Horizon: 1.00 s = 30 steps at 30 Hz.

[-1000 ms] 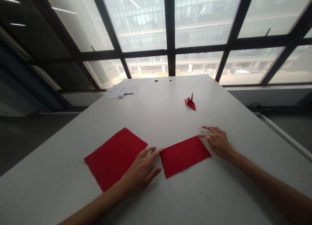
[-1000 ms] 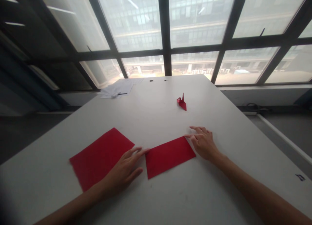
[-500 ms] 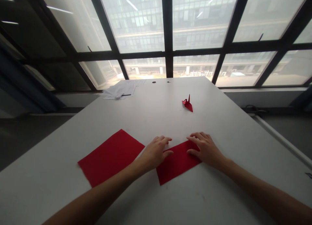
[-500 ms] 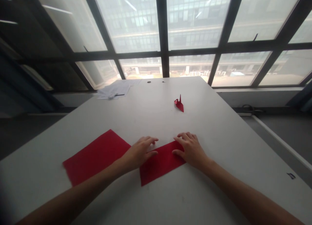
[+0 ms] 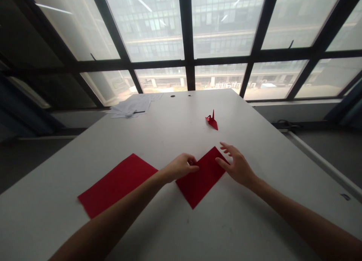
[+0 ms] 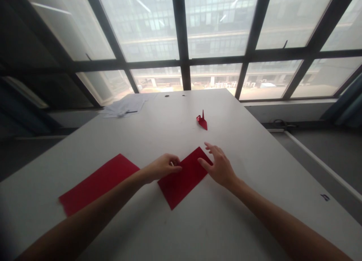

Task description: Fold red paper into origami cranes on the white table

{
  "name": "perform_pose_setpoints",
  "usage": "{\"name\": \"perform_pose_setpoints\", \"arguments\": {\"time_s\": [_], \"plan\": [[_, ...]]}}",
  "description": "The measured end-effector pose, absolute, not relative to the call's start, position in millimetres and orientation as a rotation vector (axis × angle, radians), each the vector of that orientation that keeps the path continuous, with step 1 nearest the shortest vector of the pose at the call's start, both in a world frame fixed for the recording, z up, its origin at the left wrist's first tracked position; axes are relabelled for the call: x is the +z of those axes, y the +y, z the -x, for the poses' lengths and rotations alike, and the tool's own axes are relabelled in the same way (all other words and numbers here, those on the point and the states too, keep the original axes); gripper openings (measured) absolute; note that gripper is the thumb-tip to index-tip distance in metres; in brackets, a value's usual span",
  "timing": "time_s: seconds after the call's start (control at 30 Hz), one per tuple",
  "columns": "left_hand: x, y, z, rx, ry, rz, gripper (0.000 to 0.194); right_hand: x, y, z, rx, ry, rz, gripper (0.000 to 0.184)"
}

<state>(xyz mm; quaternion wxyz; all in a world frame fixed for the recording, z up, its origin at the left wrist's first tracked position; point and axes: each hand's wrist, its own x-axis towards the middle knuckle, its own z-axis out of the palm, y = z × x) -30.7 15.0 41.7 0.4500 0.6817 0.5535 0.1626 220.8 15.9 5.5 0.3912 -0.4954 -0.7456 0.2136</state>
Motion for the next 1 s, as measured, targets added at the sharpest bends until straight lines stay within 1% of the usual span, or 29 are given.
{"name": "perform_pose_setpoints", "arguments": {"time_s": [0.03,0.17,0.23,0.3,0.43,0.47,0.57,0.63,0.7,0.8,0.9,0.93,1.0], "plan": [[44,16,30,0.453,1.336,-1.610,0.028,10,18,-220,0.695,-1.781,1.260,0.062],[41,20,24,0.792,1.151,-1.169,0.036,25,21,-210,1.297,-1.458,1.196,0.066],[36,19,20,0.921,1.092,-1.066,0.039,25,22,-202,1.476,-1.243,1.140,0.072],[31,18,18,0.990,1.061,-1.065,0.039,20,25,-196,1.545,-1.104,1.107,0.069],[25,17,21,0.974,1.008,-1.132,0.037,10,30,-193,1.419,-1.199,1.132,0.039],[23,18,22,0.965,1.003,-1.150,0.038,8,31,-193,1.370,-1.230,1.138,0.034],[17,20,25,0.964,1.027,-1.190,0.036,4,32,-194,1.298,-1.246,1.101,0.031],[14,23,25,0.964,1.028,-1.183,0.033,2,31,-195,1.290,-1.268,1.048,0.031],[13,26,26,0.955,0.984,-1.112,0.034,0,31,-196,1.293,-1.298,1.003,0.030],[18,30,30,0.856,0.842,-0.899,0.046,0,33,-200,1.266,-1.314,0.910,0.023],[27,34,37,0.643,0.741,-0.737,0.063,5,33,-205,1.162,-1.419,0.778,0.010],[30,34,38,0.583,0.730,-0.730,0.066,7,33,-206,1.138,-1.472,0.745,0.010],[35,32,40,0.497,0.739,-0.801,0.062,11,31,-207,1.143,-1.566,0.700,0.016]]}}
